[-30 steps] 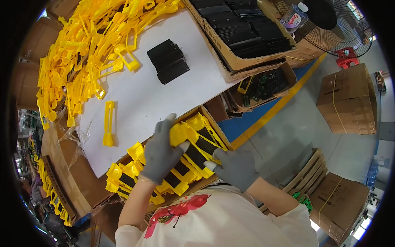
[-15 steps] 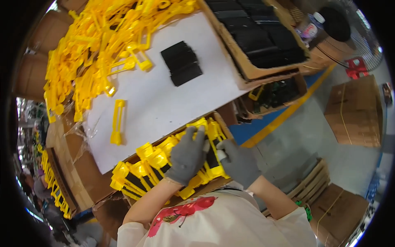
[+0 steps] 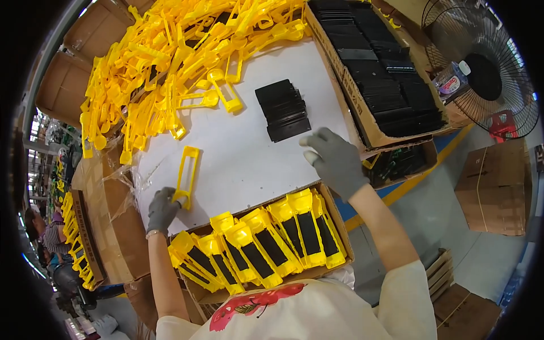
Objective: Assembling solar-powered garden lights by attaching solar panels to yellow plastic housings.
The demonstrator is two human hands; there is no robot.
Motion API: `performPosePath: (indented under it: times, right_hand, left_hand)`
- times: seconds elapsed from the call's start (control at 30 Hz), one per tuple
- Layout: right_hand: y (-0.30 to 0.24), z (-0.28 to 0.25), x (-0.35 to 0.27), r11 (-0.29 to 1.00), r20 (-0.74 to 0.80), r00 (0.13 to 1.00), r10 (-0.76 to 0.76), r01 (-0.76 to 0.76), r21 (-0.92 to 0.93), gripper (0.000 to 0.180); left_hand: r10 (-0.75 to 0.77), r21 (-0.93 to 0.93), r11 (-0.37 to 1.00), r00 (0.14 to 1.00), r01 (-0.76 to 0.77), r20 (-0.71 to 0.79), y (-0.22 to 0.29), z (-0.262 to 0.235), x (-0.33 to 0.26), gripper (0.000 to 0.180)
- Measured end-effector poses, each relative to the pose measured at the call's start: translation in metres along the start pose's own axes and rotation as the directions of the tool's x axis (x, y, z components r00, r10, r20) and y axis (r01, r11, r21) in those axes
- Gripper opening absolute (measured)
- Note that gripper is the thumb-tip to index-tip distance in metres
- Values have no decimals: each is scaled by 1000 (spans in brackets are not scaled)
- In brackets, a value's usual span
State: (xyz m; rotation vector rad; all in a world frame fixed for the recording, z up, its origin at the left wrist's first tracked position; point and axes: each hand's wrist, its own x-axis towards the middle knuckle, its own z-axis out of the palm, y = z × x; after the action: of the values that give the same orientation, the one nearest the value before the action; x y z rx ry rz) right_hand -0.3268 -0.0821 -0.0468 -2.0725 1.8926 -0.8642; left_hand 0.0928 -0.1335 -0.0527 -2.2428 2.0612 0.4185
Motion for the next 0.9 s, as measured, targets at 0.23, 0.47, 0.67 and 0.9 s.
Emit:
performPosePath:
  times: [0.23, 0.47, 0.67, 0.9]
  right_hand:
    - [22, 47, 47, 925, 33, 967, -253, 252, -284, 27]
    - [2, 41, 59, 953, 397, 918, -8, 127, -274, 21]
    - [-31, -2, 43, 950, 152, 988, -23, -25, 311, 24]
    - [-108, -64, -23, 447, 472, 870, 146, -483, 753, 19]
  left_hand:
    - [117, -228, 962, 980, -151, -158, -7, 19, 1, 18]
    - [-25, -882, 468, 998, -43, -62, 31, -32, -28, 11]
    - [73, -995, 96, 996, 39, 46, 71, -34, -80, 36]
    - [228, -951, -159, 947, 264, 225, 107, -23, -121, 28]
